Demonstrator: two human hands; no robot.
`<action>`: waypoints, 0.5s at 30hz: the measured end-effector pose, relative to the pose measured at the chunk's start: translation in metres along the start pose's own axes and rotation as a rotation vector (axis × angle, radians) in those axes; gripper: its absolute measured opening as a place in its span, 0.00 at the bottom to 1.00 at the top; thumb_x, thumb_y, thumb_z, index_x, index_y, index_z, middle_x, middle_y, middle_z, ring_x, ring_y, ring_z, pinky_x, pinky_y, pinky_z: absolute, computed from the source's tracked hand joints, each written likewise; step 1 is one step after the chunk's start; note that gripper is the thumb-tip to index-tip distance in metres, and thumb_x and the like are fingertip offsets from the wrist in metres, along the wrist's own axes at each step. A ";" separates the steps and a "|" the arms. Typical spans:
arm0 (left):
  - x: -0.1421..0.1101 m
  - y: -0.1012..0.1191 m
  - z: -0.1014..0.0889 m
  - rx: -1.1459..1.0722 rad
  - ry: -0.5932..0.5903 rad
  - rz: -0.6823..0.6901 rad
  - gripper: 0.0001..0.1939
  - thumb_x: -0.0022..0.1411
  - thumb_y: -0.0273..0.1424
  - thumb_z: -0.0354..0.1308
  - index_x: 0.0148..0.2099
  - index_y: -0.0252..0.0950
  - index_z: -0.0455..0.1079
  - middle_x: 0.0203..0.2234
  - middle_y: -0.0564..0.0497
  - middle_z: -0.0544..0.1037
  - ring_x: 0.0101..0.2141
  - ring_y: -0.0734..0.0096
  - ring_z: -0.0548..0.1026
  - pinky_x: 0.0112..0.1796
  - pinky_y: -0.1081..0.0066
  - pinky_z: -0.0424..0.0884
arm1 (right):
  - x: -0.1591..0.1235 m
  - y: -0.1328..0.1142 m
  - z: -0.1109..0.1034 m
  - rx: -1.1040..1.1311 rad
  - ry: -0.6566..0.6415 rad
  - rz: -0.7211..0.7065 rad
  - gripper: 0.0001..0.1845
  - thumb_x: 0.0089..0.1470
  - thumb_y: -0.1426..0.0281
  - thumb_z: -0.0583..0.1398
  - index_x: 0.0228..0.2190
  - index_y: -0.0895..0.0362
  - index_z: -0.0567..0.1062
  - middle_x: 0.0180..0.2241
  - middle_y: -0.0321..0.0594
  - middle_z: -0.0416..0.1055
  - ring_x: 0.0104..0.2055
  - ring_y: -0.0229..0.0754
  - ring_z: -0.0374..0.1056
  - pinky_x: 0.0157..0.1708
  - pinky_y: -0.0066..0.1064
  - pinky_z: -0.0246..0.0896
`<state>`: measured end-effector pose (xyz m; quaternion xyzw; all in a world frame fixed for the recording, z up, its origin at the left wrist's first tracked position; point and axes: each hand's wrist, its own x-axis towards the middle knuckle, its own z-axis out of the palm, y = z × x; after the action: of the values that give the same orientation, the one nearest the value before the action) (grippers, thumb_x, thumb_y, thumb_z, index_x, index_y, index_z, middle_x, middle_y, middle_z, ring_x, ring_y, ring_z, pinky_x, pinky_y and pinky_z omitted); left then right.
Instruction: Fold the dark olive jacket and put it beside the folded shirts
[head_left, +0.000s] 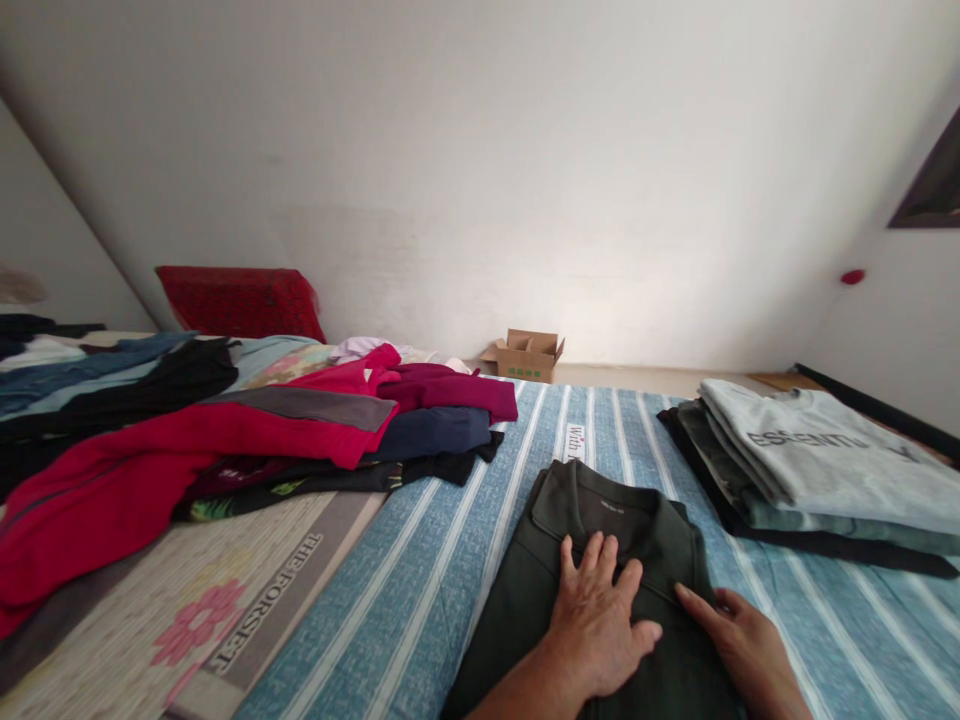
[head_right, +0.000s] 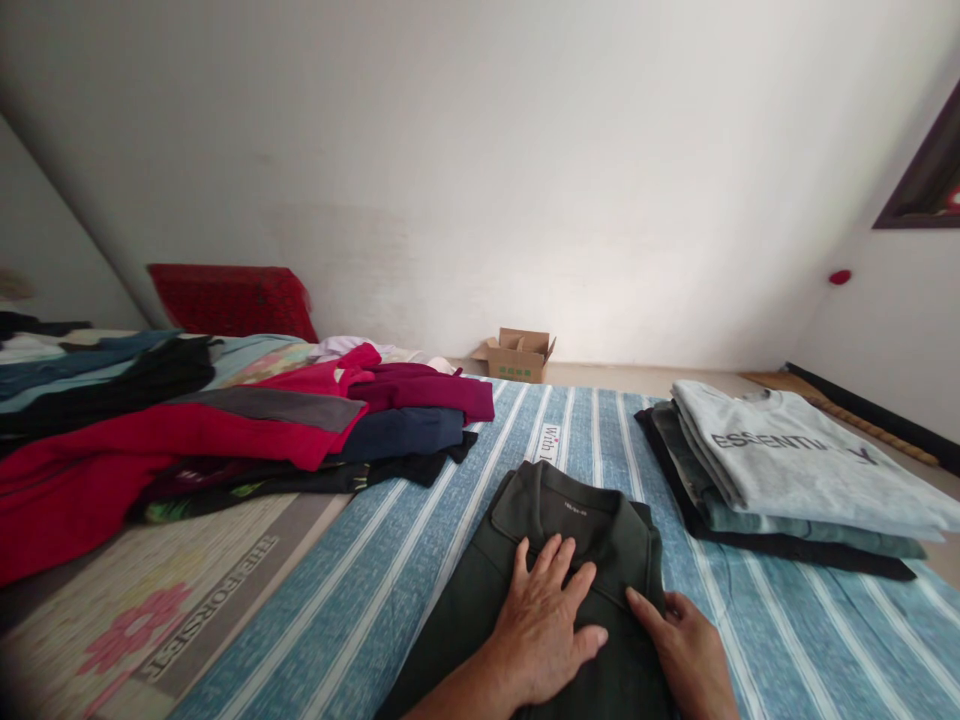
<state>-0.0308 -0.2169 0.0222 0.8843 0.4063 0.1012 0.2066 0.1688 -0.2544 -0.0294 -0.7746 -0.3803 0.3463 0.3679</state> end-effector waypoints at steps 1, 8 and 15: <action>0.000 0.000 0.000 -0.004 0.005 0.000 0.35 0.61 0.55 0.41 0.64 0.41 0.53 0.64 0.42 0.49 0.64 0.56 0.38 0.59 0.43 0.32 | 0.000 0.001 0.000 0.001 -0.002 0.002 0.28 0.41 0.44 0.59 0.24 0.58 0.70 0.19 0.36 0.69 0.27 0.43 0.66 0.26 0.31 0.58; -0.002 -0.003 0.001 -0.028 0.009 0.015 0.33 0.63 0.53 0.41 0.64 0.41 0.53 0.64 0.41 0.48 0.64 0.56 0.40 0.59 0.43 0.32 | 0.000 0.003 0.001 0.014 0.007 -0.014 0.26 0.41 0.44 0.59 0.20 0.56 0.67 0.16 0.33 0.65 0.23 0.41 0.63 0.24 0.30 0.56; -0.002 -0.003 0.001 -0.022 0.010 0.013 0.32 0.63 0.52 0.43 0.63 0.41 0.53 0.64 0.42 0.48 0.64 0.57 0.39 0.59 0.44 0.32 | -0.002 0.000 0.001 0.054 0.004 0.012 0.26 0.39 0.45 0.60 0.20 0.56 0.68 0.16 0.34 0.66 0.23 0.41 0.64 0.23 0.29 0.57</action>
<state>-0.0334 -0.2166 0.0196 0.8841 0.4005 0.1115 0.2133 0.1668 -0.2554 -0.0296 -0.7672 -0.3655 0.3573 0.3875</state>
